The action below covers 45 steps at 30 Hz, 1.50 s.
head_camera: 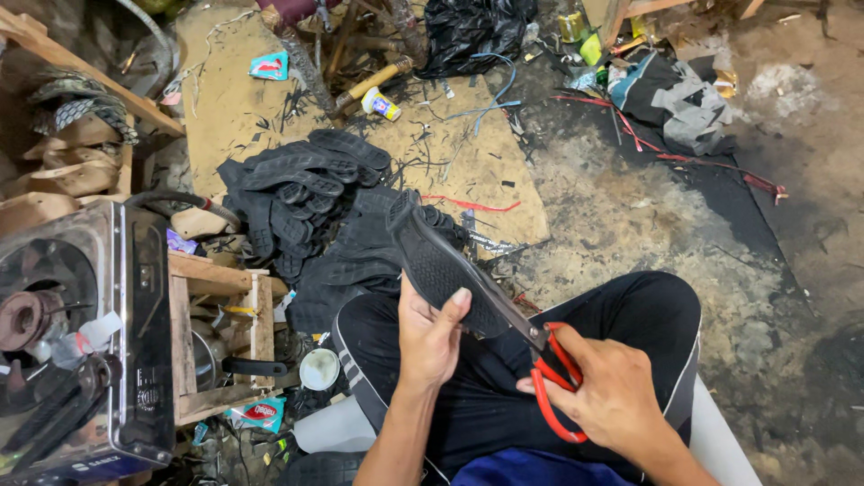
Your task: The person sits on the floor of a workshop and uses large red-handled shears to trim the edges of black rubber sandal soles, working on one sole at a time on their lap. They rotate each sole to cut around its perimeter and set trimmed soles onto a pile of finished soles beside them.
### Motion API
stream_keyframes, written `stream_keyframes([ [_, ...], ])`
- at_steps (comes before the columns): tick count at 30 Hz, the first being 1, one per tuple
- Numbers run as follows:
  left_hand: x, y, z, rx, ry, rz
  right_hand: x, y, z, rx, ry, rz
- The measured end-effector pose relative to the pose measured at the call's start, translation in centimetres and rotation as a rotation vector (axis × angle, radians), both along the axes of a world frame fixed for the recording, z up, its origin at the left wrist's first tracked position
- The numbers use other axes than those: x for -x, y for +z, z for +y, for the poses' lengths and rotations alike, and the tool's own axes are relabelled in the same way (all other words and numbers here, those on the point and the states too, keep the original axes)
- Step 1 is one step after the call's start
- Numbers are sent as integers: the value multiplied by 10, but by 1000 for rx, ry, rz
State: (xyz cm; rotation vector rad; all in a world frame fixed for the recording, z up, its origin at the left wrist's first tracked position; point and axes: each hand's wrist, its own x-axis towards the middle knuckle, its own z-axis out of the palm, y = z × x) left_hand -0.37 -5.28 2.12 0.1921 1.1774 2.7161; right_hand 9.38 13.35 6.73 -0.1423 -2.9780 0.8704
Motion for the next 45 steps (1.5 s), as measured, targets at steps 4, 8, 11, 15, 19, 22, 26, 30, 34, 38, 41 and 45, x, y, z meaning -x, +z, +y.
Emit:
stream_keyframes([
  [4, -6, 1, 2, -13, -21, 3, 1, 2, -6, -13, -35, -27],
  [8, -3, 2, -5, 18, -46, 13, -2, 4, -3, 23, -36, -74],
  [11, 0, -1, -11, 65, -67, 9, -6, 5, 3, 82, -6, -30],
  [15, 3, -6, -17, 94, -103, 5, -9, 7, 5, 149, -48, -166],
  [19, 1, -7, -18, 165, -118, 49, -5, 7, 4, 82, -7, -84],
  [22, -2, -3, -12, 206, -152, 15, -4, 5, 4, 68, -1, -91],
  [26, 2, 9, -15, 199, -166, 57, -6, 1, 8, 182, 7, -72],
  [30, 9, 16, -22, 105, -152, 23, -9, -6, 13, 314, -73, -229],
  [34, 15, 12, -25, 4, -41, -34, -11, -16, 14, 254, -72, -273],
  [38, 15, 8, -22, 12, -6, -22, -14, -20, 8, 193, -26, -141],
  [41, 13, 8, -18, -33, 21, -25, -13, -19, 2, 150, -10, -114],
  [45, 10, 8, -14, -54, 8, -3, -9, -13, -3, 81, 24, 13],
])
